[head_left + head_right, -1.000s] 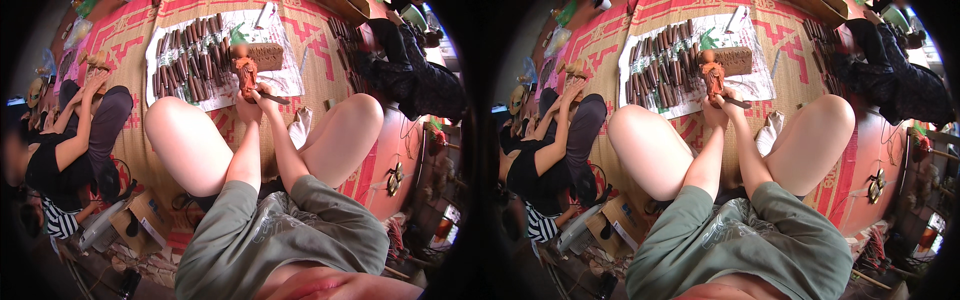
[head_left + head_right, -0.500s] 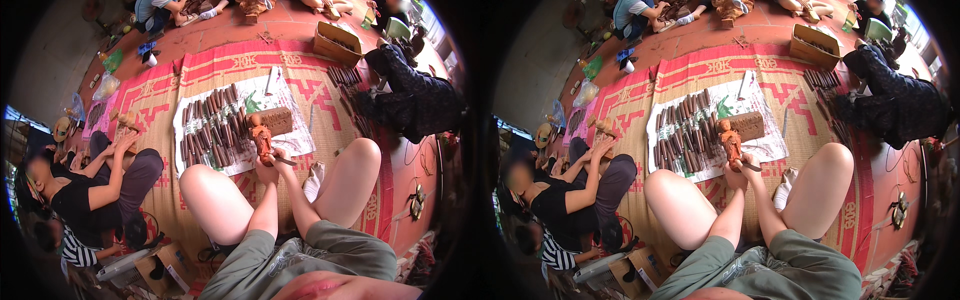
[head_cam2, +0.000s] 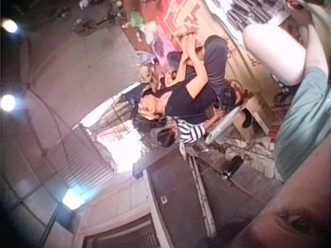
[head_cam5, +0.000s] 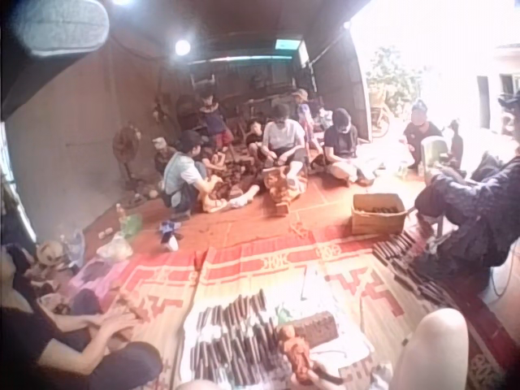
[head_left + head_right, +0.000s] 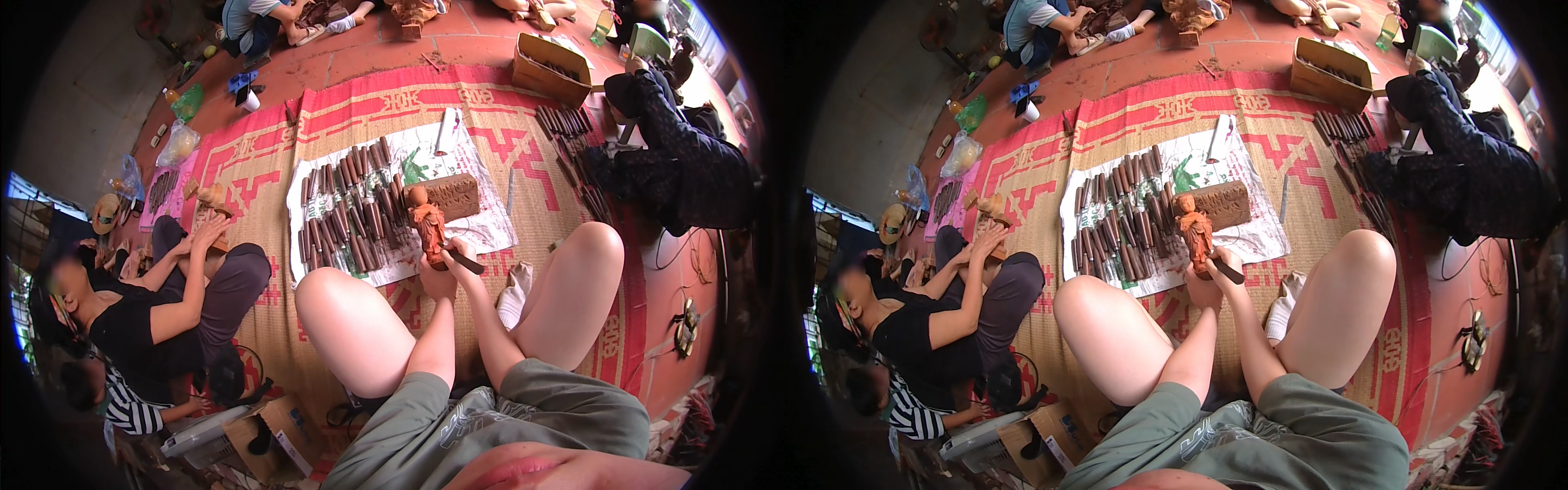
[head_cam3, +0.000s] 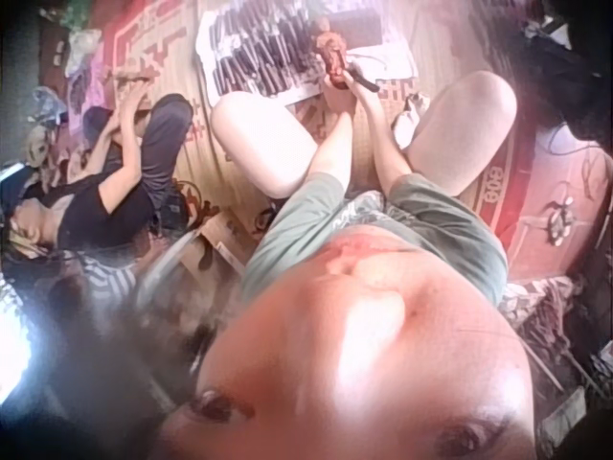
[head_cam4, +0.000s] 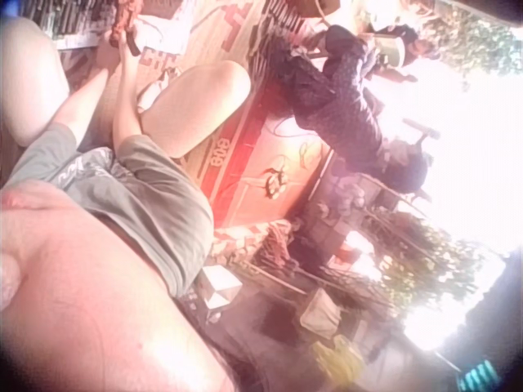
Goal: The person sits on a mat and carves a small reddish-brown wooden figurine using a carving knife. They hold the figurine in one hand and the knife in the other, carefully shaping the wood while surrounded by other artisans.
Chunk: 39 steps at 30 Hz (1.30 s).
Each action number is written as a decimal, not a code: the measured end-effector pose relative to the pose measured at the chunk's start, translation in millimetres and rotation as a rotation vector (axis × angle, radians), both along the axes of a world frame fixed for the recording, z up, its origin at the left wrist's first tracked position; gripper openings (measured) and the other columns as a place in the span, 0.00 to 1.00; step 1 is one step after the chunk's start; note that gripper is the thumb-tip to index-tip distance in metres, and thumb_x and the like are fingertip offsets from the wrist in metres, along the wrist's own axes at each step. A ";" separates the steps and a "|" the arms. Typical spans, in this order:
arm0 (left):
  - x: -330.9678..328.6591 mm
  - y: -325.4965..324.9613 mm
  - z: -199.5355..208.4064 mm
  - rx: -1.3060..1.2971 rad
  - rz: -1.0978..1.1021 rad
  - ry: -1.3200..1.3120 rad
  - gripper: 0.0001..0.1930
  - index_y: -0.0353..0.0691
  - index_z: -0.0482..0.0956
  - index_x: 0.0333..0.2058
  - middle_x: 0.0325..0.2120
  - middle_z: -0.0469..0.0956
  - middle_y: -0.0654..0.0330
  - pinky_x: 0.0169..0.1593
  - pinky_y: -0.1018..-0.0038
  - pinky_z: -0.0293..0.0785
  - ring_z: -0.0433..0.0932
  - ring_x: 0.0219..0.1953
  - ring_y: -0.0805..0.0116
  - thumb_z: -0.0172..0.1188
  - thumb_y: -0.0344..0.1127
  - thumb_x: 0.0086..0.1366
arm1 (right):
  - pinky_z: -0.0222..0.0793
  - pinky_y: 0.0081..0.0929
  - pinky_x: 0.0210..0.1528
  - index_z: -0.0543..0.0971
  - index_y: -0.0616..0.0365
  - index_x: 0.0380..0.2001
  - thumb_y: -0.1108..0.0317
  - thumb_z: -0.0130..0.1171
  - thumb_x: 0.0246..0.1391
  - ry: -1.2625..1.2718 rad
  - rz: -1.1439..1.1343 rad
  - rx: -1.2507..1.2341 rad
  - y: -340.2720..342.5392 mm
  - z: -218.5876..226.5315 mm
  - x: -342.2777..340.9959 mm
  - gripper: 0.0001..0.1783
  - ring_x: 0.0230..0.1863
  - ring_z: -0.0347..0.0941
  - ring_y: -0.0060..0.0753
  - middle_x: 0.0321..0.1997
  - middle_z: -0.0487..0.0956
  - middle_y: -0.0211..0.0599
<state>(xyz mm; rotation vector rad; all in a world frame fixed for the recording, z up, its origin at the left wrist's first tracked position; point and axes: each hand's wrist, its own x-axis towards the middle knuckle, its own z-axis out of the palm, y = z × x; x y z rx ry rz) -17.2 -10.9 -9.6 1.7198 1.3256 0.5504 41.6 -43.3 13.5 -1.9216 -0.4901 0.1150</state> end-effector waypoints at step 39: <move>-2.8 1.0 -5.2 -0.022 -0.025 -0.001 0.40 0.40 0.66 0.53 0.49 0.71 0.50 0.50 0.59 0.69 0.71 0.52 0.50 0.65 0.56 0.44 | 0.63 0.28 0.22 0.71 0.65 0.16 0.68 0.62 0.39 0.140 -0.030 -0.021 -2.8 -2.5 -1.2 0.13 0.17 0.65 0.26 0.13 0.70 0.39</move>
